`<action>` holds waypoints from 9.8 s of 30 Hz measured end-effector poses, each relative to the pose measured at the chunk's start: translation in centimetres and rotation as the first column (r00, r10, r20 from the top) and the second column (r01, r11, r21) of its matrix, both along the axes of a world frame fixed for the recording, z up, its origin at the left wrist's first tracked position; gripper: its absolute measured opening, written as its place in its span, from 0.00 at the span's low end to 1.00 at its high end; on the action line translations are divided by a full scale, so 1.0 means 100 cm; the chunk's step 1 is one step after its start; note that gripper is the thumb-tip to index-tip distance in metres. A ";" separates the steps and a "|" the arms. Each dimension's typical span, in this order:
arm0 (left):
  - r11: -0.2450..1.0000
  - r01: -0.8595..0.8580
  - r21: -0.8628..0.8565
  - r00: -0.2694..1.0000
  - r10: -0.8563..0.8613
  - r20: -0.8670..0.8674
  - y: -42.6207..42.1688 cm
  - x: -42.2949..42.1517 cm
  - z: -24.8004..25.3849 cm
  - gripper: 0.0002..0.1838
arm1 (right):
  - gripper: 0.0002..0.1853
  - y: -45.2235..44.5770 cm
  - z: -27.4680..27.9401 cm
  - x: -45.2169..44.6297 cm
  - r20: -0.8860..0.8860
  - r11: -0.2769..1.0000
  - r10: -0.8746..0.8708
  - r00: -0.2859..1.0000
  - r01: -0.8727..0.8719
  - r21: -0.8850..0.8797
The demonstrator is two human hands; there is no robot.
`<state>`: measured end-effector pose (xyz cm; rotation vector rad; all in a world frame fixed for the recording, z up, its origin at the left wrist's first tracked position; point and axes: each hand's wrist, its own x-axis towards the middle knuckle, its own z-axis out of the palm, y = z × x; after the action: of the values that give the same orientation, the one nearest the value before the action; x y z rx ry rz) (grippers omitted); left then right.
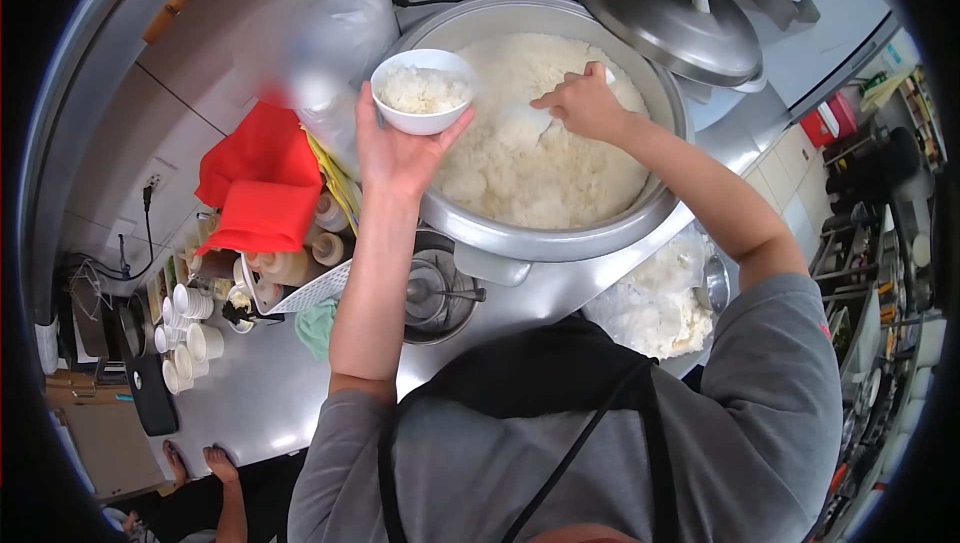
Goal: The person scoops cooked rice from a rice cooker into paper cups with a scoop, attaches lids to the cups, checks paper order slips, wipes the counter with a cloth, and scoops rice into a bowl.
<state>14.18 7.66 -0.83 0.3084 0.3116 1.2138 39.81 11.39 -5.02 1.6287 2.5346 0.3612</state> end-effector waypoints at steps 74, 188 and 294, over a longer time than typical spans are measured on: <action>0.976 0.155 0.150 0.988 -0.155 -0.008 -0.047 0.032 0.005 0.35 | 0.26 -0.118 0.143 -0.042 -0.208 0.936 0.222 0.953 -0.149 0.318; 0.143 -0.924 -0.354 0.321 0.796 -0.514 -0.256 -0.352 -0.238 0.32 | 0.17 -0.041 0.075 0.027 -0.541 0.933 0.004 0.841 0.192 0.305; 0.970 -0.238 0.054 0.798 0.227 -0.558 -0.114 -0.127 -0.087 0.32 | 0.08 -0.047 0.058 0.064 0.111 0.977 0.108 0.988 -0.085 -0.197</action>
<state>1.44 -3.72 -9.53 0.6294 0.8978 1.3435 46.22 6.73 0.78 1.3763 2.4764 0.2090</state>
